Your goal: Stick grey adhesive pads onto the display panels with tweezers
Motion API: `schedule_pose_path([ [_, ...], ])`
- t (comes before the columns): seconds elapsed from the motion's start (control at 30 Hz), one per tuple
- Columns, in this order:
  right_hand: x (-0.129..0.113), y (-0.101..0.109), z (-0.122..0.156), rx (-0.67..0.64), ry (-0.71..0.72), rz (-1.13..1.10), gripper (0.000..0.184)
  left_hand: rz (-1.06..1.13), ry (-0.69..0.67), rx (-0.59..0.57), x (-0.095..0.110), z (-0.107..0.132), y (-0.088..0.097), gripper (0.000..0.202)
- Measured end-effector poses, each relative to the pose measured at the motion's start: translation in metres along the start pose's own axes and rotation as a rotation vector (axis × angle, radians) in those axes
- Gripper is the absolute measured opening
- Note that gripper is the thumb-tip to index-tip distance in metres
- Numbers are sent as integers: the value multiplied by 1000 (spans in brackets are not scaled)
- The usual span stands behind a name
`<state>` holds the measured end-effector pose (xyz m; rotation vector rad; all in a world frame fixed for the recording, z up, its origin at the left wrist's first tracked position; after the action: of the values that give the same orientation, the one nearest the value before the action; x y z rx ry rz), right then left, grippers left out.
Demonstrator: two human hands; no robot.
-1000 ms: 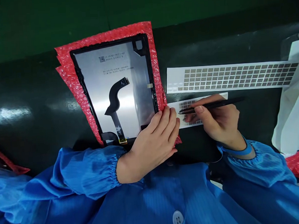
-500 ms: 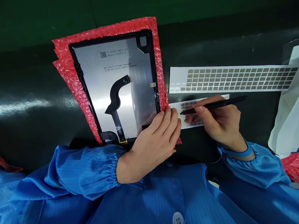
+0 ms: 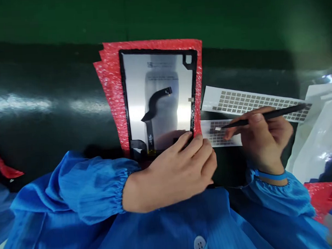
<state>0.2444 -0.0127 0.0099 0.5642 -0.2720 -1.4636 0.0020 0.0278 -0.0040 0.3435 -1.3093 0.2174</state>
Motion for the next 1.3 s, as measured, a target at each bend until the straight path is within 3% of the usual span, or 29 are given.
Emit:
schedule_pose_path([
  [0.07, -17, -12, -8, 42, 68, -14, 23, -83, 102, 29, -16, 13, 15, 41],
  [0.13, -36, -32, -16, 61, 143, -11, 24, -209, 221, -51, -32, 28, 18, 49],
  [0.23, -58, -75, -22, 4, 190, 27, 20, -262, 307, -198, -45, 45, 7, 67],
  [0.4, -68, -149, -17, -169, 102, 7, 18, -184, 306, -218, -28, 49, -2, 75],
  [0.53, -55, -184, -13, -292, -11, 15, 17, -104, 342, -236, -21, 45, 8, 72],
  [0.7, -33, -189, -17, -297, -93, 73, 20, 0, 292, -261, -45, 40, 19, 60],
  [0.83, -30, -189, -19, -304, -99, 92, 21, 78, 303, -269, -60, 39, 21, 52],
  [1.1, -34, -190, -17, -277, -41, 166, 15, 90, 344, -170, -60, 39, 18, 37],
  [1.3, -34, -190, -17, -275, -48, 201, 14, 59, 369, -148, -60, 40, 18, 40],
])
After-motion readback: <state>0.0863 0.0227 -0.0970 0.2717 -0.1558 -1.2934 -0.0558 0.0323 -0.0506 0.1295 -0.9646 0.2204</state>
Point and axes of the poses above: each hand's wrist, its own z-axis away from the middle knuckle, its own y-axis out of the back of the hand, x = y × z, the point moved 3 cm from there along -z, towards the middle knuckle, and after that the axes turned 8 degrees about x, right-handed, at the moved point
